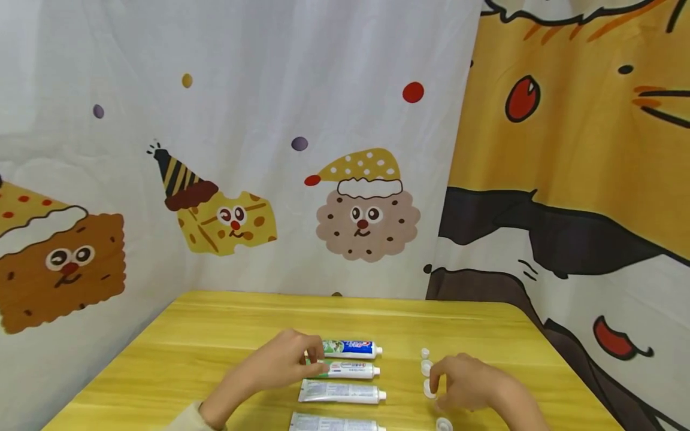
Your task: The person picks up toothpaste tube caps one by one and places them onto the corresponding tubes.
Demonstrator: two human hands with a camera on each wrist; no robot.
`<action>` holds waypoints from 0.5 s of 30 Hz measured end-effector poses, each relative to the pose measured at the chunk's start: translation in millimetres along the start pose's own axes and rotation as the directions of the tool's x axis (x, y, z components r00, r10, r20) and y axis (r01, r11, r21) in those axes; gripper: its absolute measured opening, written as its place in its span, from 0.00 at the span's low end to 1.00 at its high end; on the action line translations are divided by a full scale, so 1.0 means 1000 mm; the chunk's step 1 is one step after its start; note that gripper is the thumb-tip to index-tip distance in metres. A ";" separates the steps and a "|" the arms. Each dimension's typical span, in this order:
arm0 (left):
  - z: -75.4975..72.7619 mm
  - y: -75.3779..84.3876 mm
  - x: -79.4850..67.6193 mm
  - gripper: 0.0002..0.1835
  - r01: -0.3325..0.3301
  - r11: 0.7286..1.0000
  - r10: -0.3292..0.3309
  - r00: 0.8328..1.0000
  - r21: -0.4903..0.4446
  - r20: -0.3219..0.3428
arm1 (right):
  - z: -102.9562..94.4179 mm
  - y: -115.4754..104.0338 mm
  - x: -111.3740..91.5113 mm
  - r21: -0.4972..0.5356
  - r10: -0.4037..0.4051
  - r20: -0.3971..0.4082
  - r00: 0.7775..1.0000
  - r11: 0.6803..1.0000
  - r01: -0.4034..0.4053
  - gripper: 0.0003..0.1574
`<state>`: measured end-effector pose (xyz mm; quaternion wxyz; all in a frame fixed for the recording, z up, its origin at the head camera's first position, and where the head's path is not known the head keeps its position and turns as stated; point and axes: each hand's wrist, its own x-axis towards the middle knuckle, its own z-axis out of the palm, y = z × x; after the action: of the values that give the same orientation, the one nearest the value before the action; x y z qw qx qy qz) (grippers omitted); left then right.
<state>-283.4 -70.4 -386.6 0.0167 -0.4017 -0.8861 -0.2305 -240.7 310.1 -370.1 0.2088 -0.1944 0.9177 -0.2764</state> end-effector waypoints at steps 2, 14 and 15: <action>0.008 0.007 0.002 0.09 -0.032 0.999 0.030 0.998 0.041 0.048 | 0.006 -0.003 0.000 0.058 0.066 0.045 0.997 0.996 -0.068 0.10; 0.032 0.032 -0.001 0.12 -0.094 0.942 0.052 0.989 0.322 0.137 | 0.027 -0.014 0.011 0.031 0.296 0.065 0.953 0.954 -0.299 0.15; 0.033 0.033 -0.001 0.13 -0.091 0.940 0.047 0.989 0.328 0.138 | 0.028 -0.014 0.012 0.026 0.296 0.061 0.953 0.954 -0.298 0.15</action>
<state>-253.6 -38.6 -403.9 0.0355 -0.4380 -0.8968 -0.0505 -233.4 281.9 -386.1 0.2771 -0.0582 0.9253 -0.2521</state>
